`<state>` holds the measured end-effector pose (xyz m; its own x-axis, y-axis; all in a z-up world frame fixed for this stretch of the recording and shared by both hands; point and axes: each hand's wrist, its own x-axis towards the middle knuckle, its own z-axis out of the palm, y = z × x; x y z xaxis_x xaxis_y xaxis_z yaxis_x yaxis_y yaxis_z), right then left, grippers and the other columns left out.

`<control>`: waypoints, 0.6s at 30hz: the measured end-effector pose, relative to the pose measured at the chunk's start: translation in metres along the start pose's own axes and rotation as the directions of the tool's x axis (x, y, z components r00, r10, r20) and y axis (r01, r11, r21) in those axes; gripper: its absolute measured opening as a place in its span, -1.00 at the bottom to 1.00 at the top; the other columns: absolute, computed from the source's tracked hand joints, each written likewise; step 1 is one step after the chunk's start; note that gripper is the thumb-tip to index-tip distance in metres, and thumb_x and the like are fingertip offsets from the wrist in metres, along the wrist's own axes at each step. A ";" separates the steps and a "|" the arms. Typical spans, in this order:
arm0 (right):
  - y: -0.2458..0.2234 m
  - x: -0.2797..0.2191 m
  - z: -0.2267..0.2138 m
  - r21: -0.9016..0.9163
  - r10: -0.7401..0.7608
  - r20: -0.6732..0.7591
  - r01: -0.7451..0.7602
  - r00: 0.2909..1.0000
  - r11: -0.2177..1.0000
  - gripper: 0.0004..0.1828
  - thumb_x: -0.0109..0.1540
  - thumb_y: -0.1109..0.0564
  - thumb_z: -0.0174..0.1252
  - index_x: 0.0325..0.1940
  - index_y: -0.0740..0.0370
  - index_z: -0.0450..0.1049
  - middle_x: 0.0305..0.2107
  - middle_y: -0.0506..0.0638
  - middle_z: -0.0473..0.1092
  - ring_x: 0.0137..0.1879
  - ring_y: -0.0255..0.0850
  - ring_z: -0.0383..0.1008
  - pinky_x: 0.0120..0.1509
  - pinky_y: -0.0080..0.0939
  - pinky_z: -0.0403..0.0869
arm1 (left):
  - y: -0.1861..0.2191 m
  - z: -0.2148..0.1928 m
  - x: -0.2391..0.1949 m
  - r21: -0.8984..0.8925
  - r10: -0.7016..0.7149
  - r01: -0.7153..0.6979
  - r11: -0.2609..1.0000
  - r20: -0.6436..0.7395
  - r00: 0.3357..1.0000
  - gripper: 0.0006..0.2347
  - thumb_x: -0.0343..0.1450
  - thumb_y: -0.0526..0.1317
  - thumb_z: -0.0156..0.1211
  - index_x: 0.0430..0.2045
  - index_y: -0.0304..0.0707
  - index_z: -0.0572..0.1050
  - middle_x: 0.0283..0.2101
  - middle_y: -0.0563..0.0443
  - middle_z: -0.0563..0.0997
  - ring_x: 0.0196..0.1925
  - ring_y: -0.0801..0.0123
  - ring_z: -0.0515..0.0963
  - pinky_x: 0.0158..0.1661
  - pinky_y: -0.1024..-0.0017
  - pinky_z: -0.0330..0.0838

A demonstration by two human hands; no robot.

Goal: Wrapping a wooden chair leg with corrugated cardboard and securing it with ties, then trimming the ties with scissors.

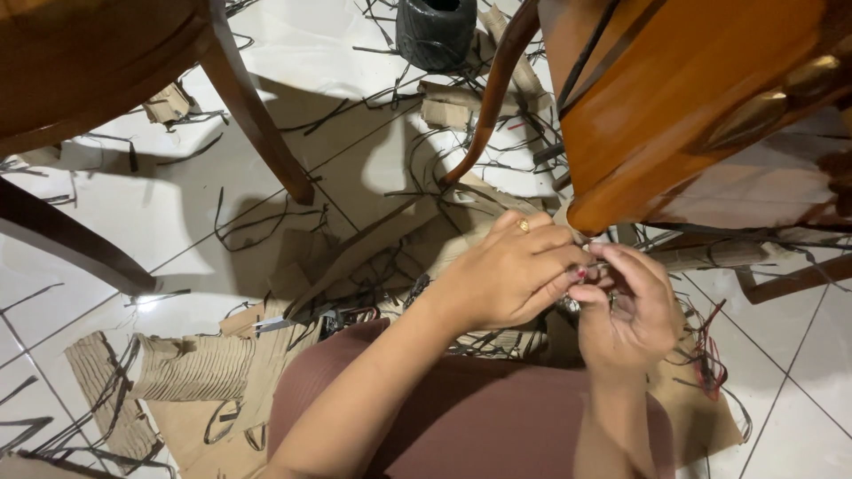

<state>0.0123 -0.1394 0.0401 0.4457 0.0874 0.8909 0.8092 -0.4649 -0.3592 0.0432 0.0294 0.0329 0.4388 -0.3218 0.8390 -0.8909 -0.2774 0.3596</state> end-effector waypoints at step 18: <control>0.010 -0.017 -0.011 -0.080 0.076 -0.114 -0.085 0.991 0.993 -0.86 0.31 0.33 0.34 -0.18 0.56 0.68 -0.57 0.20 0.33 -0.51 -0.10 0.27 -0.28 -0.10 0.40 | 0.012 -0.012 0.012 -0.233 -0.135 0.108 0.967 -0.103 0.985 -0.78 0.59 -0.20 -0.06 -0.15 -0.29 0.57 -0.44 -0.14 0.65 -0.35 0.18 0.59 -0.12 0.26 0.51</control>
<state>0.0093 -0.1550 0.0243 0.4594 -0.0493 0.8869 0.7351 -0.5393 -0.4108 0.0363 0.0331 0.0527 0.5408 -0.1867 0.8202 -0.8408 -0.0924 0.5334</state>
